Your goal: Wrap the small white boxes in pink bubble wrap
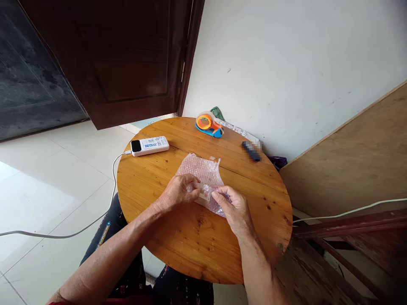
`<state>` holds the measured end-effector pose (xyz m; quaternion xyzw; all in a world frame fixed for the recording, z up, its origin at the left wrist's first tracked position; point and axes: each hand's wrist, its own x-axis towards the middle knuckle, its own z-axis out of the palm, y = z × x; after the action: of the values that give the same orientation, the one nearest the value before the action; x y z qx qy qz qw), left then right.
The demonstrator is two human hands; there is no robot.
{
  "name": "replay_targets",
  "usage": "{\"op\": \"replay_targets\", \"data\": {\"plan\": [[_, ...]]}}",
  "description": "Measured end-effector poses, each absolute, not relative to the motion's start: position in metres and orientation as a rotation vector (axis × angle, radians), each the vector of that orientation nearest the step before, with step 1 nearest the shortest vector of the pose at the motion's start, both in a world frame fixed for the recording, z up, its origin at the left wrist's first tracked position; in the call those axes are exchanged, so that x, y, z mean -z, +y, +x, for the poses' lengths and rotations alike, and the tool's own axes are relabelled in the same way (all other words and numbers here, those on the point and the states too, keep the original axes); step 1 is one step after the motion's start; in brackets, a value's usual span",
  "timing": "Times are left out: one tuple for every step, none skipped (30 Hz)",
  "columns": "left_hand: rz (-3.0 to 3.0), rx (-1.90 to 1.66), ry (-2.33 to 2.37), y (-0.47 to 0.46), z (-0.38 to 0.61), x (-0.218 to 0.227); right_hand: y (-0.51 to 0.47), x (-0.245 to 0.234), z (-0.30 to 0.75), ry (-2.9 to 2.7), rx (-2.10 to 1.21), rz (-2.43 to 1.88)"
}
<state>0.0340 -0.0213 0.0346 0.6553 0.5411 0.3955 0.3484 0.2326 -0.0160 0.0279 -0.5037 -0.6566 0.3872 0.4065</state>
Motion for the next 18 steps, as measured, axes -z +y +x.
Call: {"op": "replay_targets", "data": {"plan": [[1.68,-1.018,1.397,-0.0213,0.0339,-0.0343,-0.0165,-0.0284,0.2327,-1.667,-0.966,-1.278],[1.664,-1.013,1.388,-0.0213,0.0338,-0.0341,-0.0171,-0.0289,0.2325,-1.678,-0.953,-1.283],[1.652,-1.015,1.374,-0.0214,0.0339,-0.0339,-0.0176,-0.0291,0.2322,-1.689,-0.943,-1.287],[1.642,-1.023,1.355,-0.0215,0.0341,-0.0339,-0.0179,-0.0292,0.2318,-1.697,-0.936,-1.29],[1.632,-1.036,1.334,-0.0216,0.0345,-0.0339,-0.0182,-0.0292,0.2314,-1.701,-0.932,-1.294],[1.625,-1.049,1.31,-0.0216,0.0349,-0.0342,-0.0184,-0.029,0.2311,-1.702,-0.928,-1.3],[1.62,-1.058,1.292,-0.0216,0.0354,-0.0345,-0.0185,-0.0287,0.2308,-1.7,-0.925,-1.307],[1.617,-1.06,1.284,-0.0215,0.0358,-0.035,-0.0186,-0.0286,0.2307,-1.699,-0.924,-1.315],[1.614,-1.058,1.287,-0.0215,0.0362,-0.0355,-0.0187,-0.0286,0.2306,-1.698,-0.919,-1.322],[1.613,-1.054,1.297,-0.0214,0.0364,-0.036,-0.0189,-0.0288,0.2305,-1.698,-0.908,-1.327],[1.613,-1.047,1.307,-0.0214,0.0366,-0.0364,-0.0191,-0.0293,0.2304,-1.701,-0.895,-1.33],[1.613,-1.038,1.314,-0.0214,0.0366,-0.0367,-0.0194,-0.03,0.2302,-1.703,-0.879,-1.334],[1.613,-1.034,1.319,-0.0215,0.0365,-0.0367,-0.0197,-0.031,0.2298,-1.706,-0.866,-1.337],[1.615,-1.031,1.324,-0.0216,0.0362,-0.0365,-0.0199,-0.0319,0.2294,-1.706,-0.856,-1.34],[1.615,-1.023,1.334,-0.0216,0.0358,-0.0361,-0.0201,-0.0326,0.2289,-1.703,-0.853,-1.341],[1.612,-1.008,1.344,-0.0215,0.0352,-0.0354,-0.0203,-0.0329,0.2283,-1.7,-0.858,-1.342],[1.607,-0.992,1.35,-0.0213,0.0346,-0.0347,-0.0203,-0.0328,0.2279,-1.697,-0.868,-1.341],[1.601,-0.984,1.348,-0.0209,0.034,-0.0339,-0.0202,-0.0322,0.2276,-1.695,-0.88,-1.34]]}}
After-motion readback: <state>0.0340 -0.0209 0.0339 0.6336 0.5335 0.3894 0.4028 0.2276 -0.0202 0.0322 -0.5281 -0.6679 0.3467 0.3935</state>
